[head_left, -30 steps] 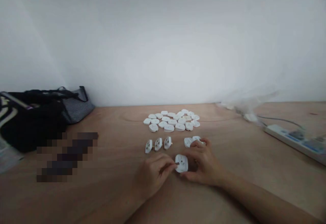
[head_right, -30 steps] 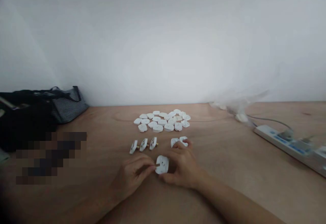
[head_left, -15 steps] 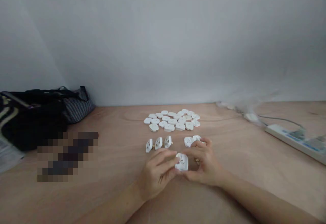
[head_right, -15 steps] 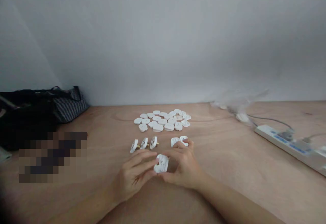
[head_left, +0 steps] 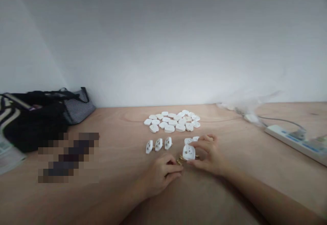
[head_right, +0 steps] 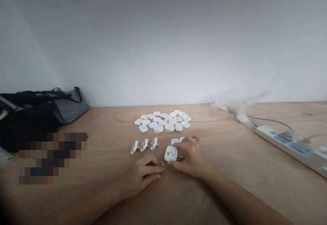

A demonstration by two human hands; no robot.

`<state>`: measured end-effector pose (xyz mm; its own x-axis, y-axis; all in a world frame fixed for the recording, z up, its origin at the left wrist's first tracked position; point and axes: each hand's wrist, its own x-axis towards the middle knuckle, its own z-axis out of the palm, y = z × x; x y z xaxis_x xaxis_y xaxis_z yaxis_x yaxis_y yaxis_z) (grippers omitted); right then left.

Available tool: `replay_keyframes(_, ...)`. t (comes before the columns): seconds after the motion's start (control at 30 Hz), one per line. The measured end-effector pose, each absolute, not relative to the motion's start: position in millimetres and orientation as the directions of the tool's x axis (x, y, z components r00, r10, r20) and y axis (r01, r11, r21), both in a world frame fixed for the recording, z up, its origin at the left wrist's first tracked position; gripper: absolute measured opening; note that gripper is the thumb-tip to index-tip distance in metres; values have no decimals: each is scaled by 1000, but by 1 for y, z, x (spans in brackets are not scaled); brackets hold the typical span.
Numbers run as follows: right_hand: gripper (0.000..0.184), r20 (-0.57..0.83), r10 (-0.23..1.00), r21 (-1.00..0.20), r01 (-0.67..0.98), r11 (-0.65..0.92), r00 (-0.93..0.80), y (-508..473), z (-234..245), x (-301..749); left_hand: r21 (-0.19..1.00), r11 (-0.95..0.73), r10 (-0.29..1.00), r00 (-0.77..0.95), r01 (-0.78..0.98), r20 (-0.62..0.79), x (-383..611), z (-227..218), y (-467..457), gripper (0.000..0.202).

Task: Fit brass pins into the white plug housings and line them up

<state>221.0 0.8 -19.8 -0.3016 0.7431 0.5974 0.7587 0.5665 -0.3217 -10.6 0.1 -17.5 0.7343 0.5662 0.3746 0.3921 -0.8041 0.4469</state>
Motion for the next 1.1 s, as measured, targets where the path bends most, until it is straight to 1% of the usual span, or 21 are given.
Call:
replay_keyframes(0.07, 43, 611, 732, -311, 758, 573, -303, 2, -21, 221, 451, -799, 572, 732, 397, 370, -11, -18, 1, 14)
replay_keyframes(0.13, 42, 618, 722, -304, 752, 584, -311, 2, -22, 221, 457, -765, 625, 693, 454, 359, -12, -18, 1, 12)
replay_keyframes(0.23, 39, 620, 714, -305, 738, 602, -326, 1, -21, 220, 468, -706, 702, 618, 532, 355, -11, -19, 1, 18)
replay_keyframes(0.27, 38, 619, 712, -308, 732, 607, -330, 0, -21, 219, 473, -697, 711, 605, 539, 359, -11, -20, 1, 17)
replay_keyframes(0.37, 35, 615, 711, -318, 717, 620, -342, -2, -18, 217, 477, -697, 711, 599, 535, 368, -8, -22, 0, 9)
replay_keyframes(0.43, 35, 602, 716, -327, 708, 625, -354, -3, -17, 216, 472, -699, 711, 586, 537, 387, -8, -23, -1, 12)
replay_keyframes(0.53, 38, 578, 721, -337, 694, 637, -382, -3, -17, 215, 468, -706, 708, 525, 532, 473, -9, -20, -2, 15)
replay_keyframes(0.63, 41, 558, 724, -345, 679, 647, -406, -5, -17, 214, 437, -739, 668, 474, 513, 574, -11, -14, -2, 17)
replay_keyframes(0.77, 43, 528, 718, -382, 629, 677, -453, -10, -12, 207, 344, -816, 559, 484, 465, 673, -11, -10, -4, 18)
replay_keyframes(0.87, 42, 497, 711, -400, 595, 697, -498, -14, -8, 202, 284, -832, 525, 510, 477, 681, -10, -11, -4, 21)
replay_keyframes(1.1, 42, 497, 713, -406, 594, 695, -494, -15, -9, 199, 204, -836, 504, 565, 510, 654, -9, -8, -5, 25)
